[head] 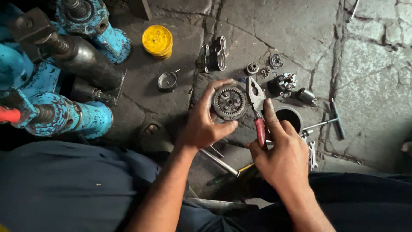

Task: The person disassembles and reassembles a planetary gear mechanism using a hammer and pliers, then cleans the components with a cloth.

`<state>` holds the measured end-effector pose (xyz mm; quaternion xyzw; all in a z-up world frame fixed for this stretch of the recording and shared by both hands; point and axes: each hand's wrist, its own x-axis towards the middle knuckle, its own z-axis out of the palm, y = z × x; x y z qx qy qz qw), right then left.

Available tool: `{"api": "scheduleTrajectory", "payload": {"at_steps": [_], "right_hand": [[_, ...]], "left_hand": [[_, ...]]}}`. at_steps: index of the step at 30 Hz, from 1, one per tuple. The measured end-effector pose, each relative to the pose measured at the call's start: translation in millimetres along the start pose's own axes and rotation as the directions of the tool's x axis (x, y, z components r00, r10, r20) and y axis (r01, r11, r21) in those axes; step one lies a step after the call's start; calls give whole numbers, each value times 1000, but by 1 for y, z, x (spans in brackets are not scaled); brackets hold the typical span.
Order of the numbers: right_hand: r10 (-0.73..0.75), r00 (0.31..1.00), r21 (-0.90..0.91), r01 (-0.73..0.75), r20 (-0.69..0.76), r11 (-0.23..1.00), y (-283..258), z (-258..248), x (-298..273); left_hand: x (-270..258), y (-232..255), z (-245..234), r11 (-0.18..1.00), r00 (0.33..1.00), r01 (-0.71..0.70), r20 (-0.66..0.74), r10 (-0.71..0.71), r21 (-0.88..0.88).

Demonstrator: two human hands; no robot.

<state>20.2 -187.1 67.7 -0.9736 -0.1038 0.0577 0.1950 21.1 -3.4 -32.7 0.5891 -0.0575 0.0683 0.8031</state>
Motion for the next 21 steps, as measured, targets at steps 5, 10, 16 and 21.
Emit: {"api": "scheduleTrajectory", "payload": {"at_steps": [5, 10, 16, 21], "right_hand": [[7, 1000, -18, -7, 9, 1000, 0, -1, 0], [-11, 997, -160, 22, 70, 987, -3, -14, 2], [-30, 950, 133, 75, -312, 988, 10, -41, -15], [46, 992, -189, -23, 115, 982, 15, -7, 2]], "left_hand": [[5, 3, 13, 902, 977, -173, -47, 208, 396], [7, 2, 15, 951, 986, -134, -61, 156, 277], [7, -1, 16, 964, 999, 22, -43, -11, 266], [8, -5, 16, 945, 994, -92, -25, 105, 315]]}}
